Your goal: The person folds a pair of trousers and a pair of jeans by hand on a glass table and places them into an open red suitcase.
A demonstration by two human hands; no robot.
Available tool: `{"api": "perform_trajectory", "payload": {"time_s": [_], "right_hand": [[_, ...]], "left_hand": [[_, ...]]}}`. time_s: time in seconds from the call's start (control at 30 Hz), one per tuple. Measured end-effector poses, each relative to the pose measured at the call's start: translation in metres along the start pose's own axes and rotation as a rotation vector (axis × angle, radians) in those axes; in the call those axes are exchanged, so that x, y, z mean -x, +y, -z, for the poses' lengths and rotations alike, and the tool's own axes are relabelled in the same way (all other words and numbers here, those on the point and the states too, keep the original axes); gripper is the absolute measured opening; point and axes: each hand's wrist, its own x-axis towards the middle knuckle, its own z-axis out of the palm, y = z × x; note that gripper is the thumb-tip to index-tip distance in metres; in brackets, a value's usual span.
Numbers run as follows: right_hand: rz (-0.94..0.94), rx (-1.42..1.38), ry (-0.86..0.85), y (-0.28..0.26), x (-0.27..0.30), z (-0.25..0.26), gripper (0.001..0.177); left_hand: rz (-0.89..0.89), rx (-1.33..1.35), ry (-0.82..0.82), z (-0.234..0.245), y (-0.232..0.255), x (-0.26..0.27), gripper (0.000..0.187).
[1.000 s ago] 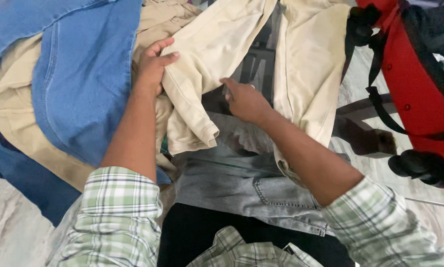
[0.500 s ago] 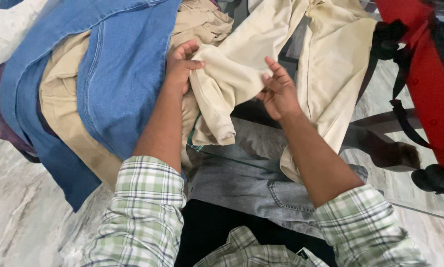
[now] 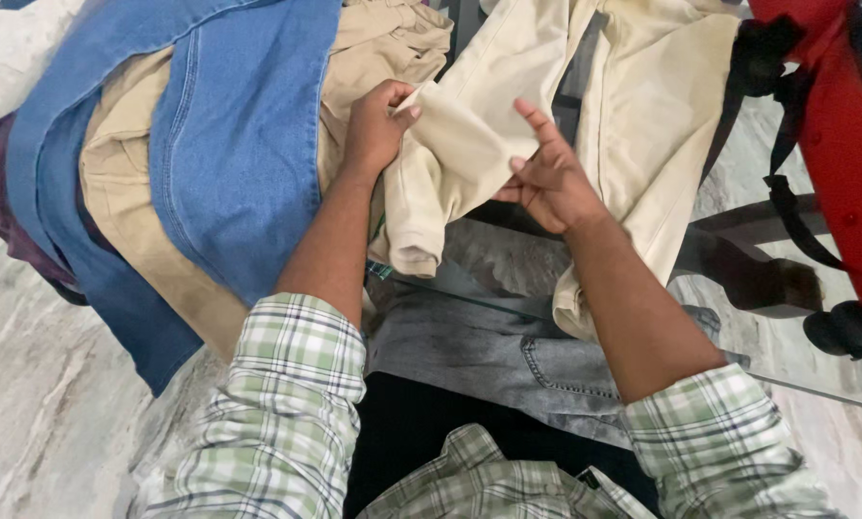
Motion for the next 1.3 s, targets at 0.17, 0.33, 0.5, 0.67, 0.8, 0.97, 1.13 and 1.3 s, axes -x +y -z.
{"api": "perform_trajectory", "payload": {"time_s": [0.17, 0.33, 0.5, 0.67, 0.8, 0.97, 1.13, 1.3], "right_hand": [[0.087, -0.196, 0.129, 0.001, -0.004, 0.012, 0.06], [0.123, 0.901, 0.376, 0.007, -0.006, -0.011, 0.065], [-0.029, 1.3, 0.523, -0.053, 0.039, -0.024, 0.038], [-0.079, 1.613, 0.341, -0.098, 0.125, -0.022, 0.048], [-0.35, 1.712, 0.406, -0.116, 0.182, -0.022, 0.057], [-0.711, 1.785, 0.618, -0.151, 0.209, -0.036, 0.057], [-0.492, 1.583, 0.521, -0.137, 0.187, -0.026, 0.064], [-0.726, 1.931, 0.384, -0.095, 0.149, -0.003, 0.09]], "left_hand": [[0.023, 0.064, 0.052, -0.001, -0.025, -0.012, 0.019], [-0.09, -0.12, 0.096, 0.0, -0.011, -0.004, 0.018], [-0.25, -0.208, -0.031, 0.002, 0.012, 0.007, 0.026], [-0.249, -0.168, 0.004, 0.002, 0.014, 0.006, 0.043], [-0.207, -0.156, 0.047, 0.002, 0.013, -0.003, 0.044], [-0.396, -0.276, -0.088, -0.009, 0.063, -0.01, 0.038], [-0.384, -0.491, -0.471, -0.065, 0.124, 0.011, 0.042], [-0.162, -0.745, -0.684, -0.101, 0.103, 0.052, 0.083]]}}
